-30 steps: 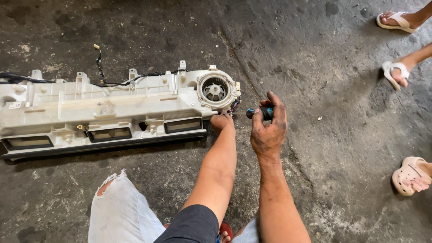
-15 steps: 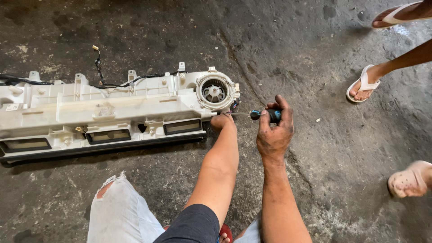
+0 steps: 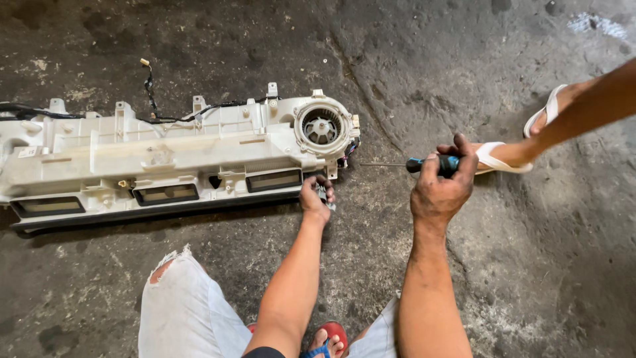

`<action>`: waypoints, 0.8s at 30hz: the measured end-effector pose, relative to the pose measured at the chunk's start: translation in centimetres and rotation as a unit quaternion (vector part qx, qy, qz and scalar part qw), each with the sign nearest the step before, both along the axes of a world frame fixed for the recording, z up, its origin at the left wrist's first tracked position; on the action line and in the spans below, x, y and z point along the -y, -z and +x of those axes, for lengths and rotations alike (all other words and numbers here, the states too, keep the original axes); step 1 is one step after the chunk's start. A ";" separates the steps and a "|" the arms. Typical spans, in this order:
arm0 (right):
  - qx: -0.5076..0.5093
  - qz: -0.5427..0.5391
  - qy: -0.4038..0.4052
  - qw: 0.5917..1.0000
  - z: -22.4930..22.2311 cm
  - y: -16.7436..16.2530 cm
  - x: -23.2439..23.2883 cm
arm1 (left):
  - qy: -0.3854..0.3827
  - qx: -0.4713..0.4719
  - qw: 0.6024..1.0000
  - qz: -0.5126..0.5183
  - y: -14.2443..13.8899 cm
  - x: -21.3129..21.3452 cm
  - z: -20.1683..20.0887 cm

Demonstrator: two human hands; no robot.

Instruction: The person is disassembling a white plastic car part, likely an air conditioning unit, using a screwdriver. They are removing screws and detaching components from the unit.

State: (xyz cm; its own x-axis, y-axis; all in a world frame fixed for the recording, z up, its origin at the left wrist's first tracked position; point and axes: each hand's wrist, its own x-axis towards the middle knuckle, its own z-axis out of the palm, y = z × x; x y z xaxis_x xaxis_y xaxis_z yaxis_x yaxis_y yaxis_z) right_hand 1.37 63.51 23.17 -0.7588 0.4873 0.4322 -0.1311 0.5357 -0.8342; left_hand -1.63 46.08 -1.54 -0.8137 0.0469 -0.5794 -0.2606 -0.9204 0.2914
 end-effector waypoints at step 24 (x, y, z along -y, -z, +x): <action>-0.021 0.001 -0.007 1.000 -0.5 1.4 -1.6 | 0.598 -0.141 0.328 -0.717 -9.0 4.3 -3.4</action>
State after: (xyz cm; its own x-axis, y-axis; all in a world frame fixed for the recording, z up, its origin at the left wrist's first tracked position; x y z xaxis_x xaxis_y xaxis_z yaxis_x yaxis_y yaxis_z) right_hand 0.83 65.12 21.80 -0.7469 0.4764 0.4640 -0.1731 0.5344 -0.8273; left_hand -5.02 41.78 7.42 -0.7406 0.2737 -0.6137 0.0379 0.9288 0.3685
